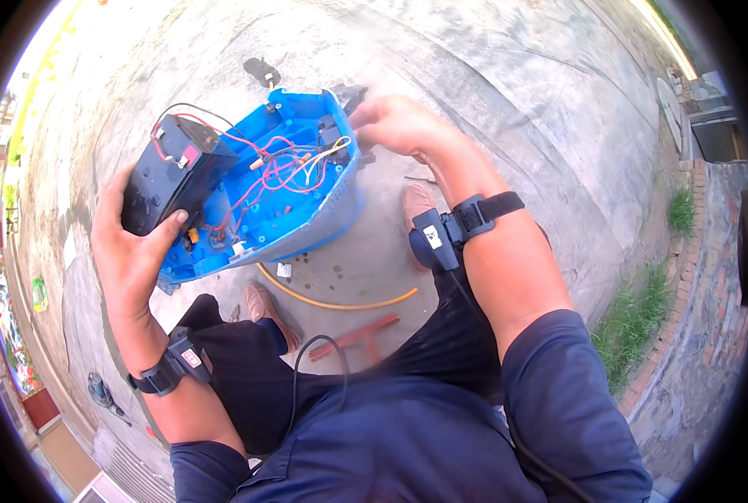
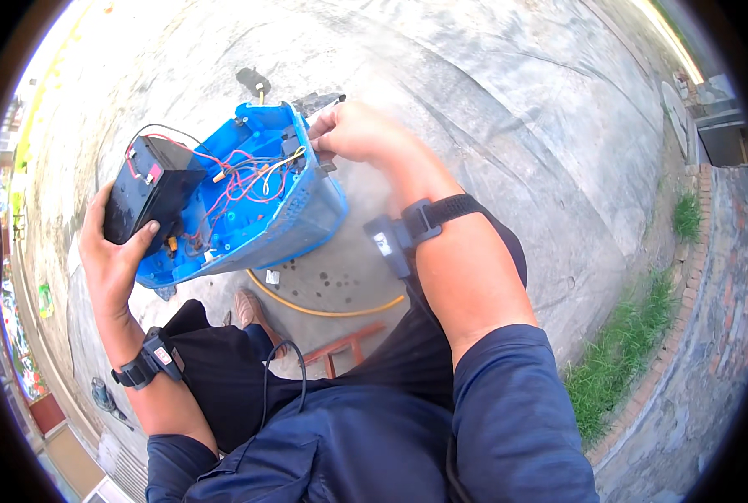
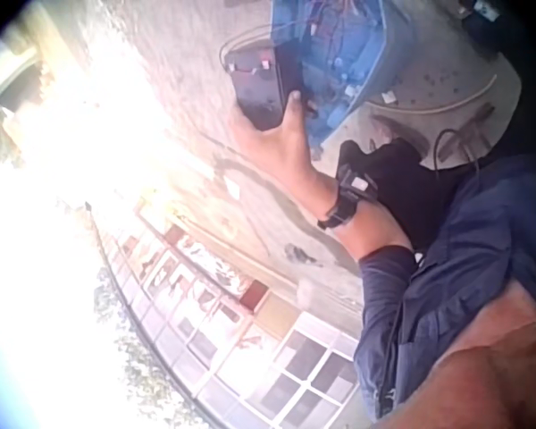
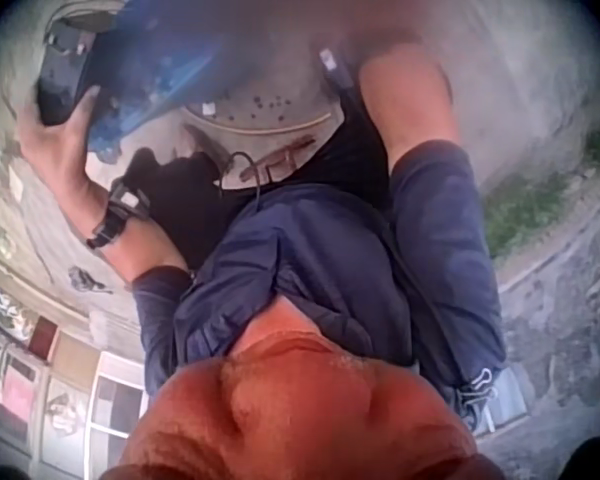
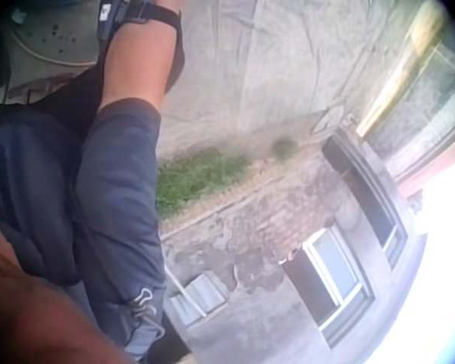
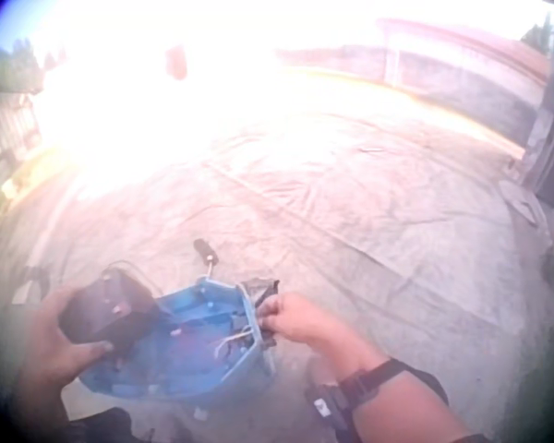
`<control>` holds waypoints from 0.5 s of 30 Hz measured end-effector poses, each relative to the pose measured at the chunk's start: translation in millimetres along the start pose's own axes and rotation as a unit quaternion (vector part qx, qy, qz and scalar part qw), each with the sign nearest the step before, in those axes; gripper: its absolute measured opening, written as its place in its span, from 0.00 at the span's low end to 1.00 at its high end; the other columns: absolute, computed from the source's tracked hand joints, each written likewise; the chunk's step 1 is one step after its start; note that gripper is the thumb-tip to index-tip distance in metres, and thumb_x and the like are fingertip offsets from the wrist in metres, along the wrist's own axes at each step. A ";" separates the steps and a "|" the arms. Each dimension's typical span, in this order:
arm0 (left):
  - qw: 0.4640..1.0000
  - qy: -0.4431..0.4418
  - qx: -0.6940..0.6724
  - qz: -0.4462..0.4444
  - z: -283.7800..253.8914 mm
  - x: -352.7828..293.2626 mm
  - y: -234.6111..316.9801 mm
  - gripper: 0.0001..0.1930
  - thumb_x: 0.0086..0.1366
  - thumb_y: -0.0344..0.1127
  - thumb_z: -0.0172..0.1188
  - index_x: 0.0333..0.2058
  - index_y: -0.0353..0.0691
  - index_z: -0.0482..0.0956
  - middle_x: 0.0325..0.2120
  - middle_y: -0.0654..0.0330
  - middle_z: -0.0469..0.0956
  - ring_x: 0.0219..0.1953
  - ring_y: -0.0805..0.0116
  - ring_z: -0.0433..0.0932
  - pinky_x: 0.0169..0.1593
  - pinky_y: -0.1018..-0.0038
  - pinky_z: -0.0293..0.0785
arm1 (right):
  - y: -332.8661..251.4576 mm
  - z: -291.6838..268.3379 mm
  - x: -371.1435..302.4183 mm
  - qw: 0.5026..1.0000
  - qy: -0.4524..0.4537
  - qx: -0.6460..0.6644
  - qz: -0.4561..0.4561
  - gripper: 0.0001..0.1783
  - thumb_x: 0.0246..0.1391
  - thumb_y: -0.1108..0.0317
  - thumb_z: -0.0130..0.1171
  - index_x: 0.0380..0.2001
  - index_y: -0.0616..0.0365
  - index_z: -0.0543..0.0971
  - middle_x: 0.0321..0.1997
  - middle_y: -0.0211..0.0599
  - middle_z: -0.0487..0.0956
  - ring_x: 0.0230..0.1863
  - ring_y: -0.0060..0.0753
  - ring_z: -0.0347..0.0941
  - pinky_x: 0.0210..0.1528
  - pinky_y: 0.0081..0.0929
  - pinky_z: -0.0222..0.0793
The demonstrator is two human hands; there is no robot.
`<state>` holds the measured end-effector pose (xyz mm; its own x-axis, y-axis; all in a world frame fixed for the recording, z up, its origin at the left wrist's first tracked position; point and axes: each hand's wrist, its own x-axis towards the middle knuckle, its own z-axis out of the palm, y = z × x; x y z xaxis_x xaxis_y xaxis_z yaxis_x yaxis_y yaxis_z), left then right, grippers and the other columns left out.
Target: The person uses snips to cut a wire on a water pump, handles the pump components, and works on the internal wiring and battery inside a blue plastic housing.
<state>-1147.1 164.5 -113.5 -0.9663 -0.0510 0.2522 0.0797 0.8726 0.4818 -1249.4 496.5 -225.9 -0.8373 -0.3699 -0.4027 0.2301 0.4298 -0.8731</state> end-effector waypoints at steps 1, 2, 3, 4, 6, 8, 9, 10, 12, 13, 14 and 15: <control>1.000 0.000 0.008 0.000 -1.7 -0.1 1.4 0.36 0.43 0.28 0.74 0.55 0.32 0.75 0.46 0.52 0.79 0.51 0.61 0.77 0.59 0.69 0.69 | -1.6 0.4 0.2 1.000 0.000 -0.005 -0.006 0.17 0.50 0.69 0.63 0.44 0.60 0.85 0.39 0.39 0.85 0.43 0.30 0.79 0.50 0.29 0.71; 1.000 0.000 0.017 0.001 -3.3 -0.2 2.6 0.35 0.43 0.28 0.74 0.54 0.32 0.75 0.46 0.52 0.79 0.51 0.61 0.77 0.59 0.69 0.69 | -2.8 0.1 0.9 1.000 -0.002 -0.006 -0.008 0.17 0.50 0.69 0.63 0.44 0.60 0.85 0.39 0.39 0.85 0.43 0.30 0.79 0.50 0.29 0.71; 1.000 0.000 0.017 -0.001 -2.7 -0.5 2.8 0.35 0.43 0.28 0.74 0.54 0.32 0.75 0.46 0.52 0.79 0.51 0.61 0.77 0.59 0.69 0.69 | -2.3 -0.8 1.5 1.000 -0.006 -0.011 -0.010 0.17 0.49 0.69 0.63 0.44 0.60 0.85 0.39 0.39 0.85 0.43 0.30 0.79 0.51 0.29 0.71; 1.000 0.000 0.011 -0.004 -2.1 -0.8 2.8 0.35 0.43 0.28 0.74 0.54 0.32 0.75 0.46 0.52 0.79 0.50 0.61 0.78 0.59 0.69 0.69 | -2.1 -1.4 2.0 1.000 -0.010 -0.017 -0.013 0.17 0.49 0.70 0.64 0.44 0.60 0.85 0.40 0.39 0.85 0.44 0.31 0.79 0.52 0.29 0.70; 1.000 0.001 0.005 -0.009 -1.9 -0.7 2.4 0.35 0.43 0.28 0.74 0.54 0.32 0.75 0.46 0.52 0.79 0.50 0.61 0.78 0.58 0.70 0.69 | -0.2 -1.4 3.3 1.000 -0.009 -0.015 -0.014 0.17 0.49 0.70 0.64 0.44 0.60 0.85 0.40 0.38 0.85 0.44 0.30 0.79 0.52 0.28 0.71; 1.000 -0.015 0.003 -0.010 -2.6 0.4 2.0 0.38 0.44 0.32 0.73 0.58 0.31 0.73 0.47 0.52 0.79 0.51 0.62 0.77 0.60 0.68 0.69 | 4.1 -1.3 5.9 1.000 -0.008 -0.014 -0.015 0.16 0.48 0.71 0.64 0.43 0.59 0.85 0.40 0.38 0.85 0.43 0.29 0.79 0.52 0.28 0.71; 1.000 -0.013 0.004 -0.013 -3.2 0.6 2.2 0.38 0.44 0.32 0.73 0.58 0.31 0.73 0.47 0.52 0.79 0.51 0.62 0.77 0.60 0.68 0.69 | 7.8 -0.5 8.7 0.999 -0.002 -0.010 -0.032 0.16 0.49 0.74 0.62 0.43 0.60 0.84 0.38 0.38 0.86 0.41 0.29 0.81 0.50 0.28 0.72; 1.000 -0.016 0.005 -0.008 -3.7 0.8 2.6 0.38 0.45 0.32 0.73 0.58 0.32 0.73 0.47 0.52 0.79 0.51 0.62 0.77 0.60 0.68 0.68 | 10.5 0.3 10.7 0.999 0.004 -0.006 -0.049 0.16 0.50 0.76 0.61 0.43 0.61 0.84 0.37 0.39 0.86 0.39 0.28 0.82 0.49 0.29 0.74; 1.000 -0.018 0.006 -0.005 -3.9 0.8 2.4 0.37 0.45 0.31 0.72 0.57 0.32 0.73 0.47 0.53 0.78 0.51 0.62 0.76 0.60 0.69 0.68 | 13.8 1.0 12.4 0.999 0.004 -0.002 -0.050 0.16 0.49 0.76 0.61 0.43 0.61 0.84 0.37 0.39 0.86 0.40 0.29 0.82 0.50 0.29 0.73; 1.000 -0.019 0.009 -0.005 -3.9 0.7 2.1 0.37 0.45 0.31 0.72 0.57 0.32 0.73 0.48 0.53 0.78 0.52 0.62 0.76 0.60 0.69 0.68 | 14.8 1.2 12.9 0.999 0.008 0.004 -0.050 0.17 0.48 0.76 0.61 0.43 0.61 0.84 0.38 0.39 0.86 0.41 0.29 0.82 0.51 0.29 0.73; 1.000 -0.019 0.012 -0.006 -3.9 0.5 1.8 0.37 0.44 0.31 0.72 0.57 0.32 0.73 0.48 0.53 0.78 0.52 0.62 0.76 0.61 0.69 0.67 | 16.4 0.7 14.1 0.999 0.006 0.002 -0.051 0.17 0.48 0.76 0.61 0.43 0.61 0.84 0.38 0.39 0.86 0.41 0.29 0.82 0.51 0.29 0.73; 1.000 -0.018 0.013 -0.008 -4.2 0.3 1.7 0.37 0.44 0.31 0.72 0.57 0.32 0.73 0.48 0.53 0.78 0.52 0.62 0.76 0.61 0.69 0.67 | 18.0 0.0 16.1 0.999 0.007 0.000 -0.049 0.15 0.47 0.77 0.63 0.42 0.62 0.84 0.39 0.38 0.86 0.42 0.28 0.80 0.51 0.28 0.72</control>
<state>-1146.3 163.9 -109.1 -0.9756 -0.0476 0.2145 0.0589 0.8839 0.4639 -1258.7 498.2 -248.1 -0.8620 -0.3991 -0.3126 0.1475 0.3925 -0.9078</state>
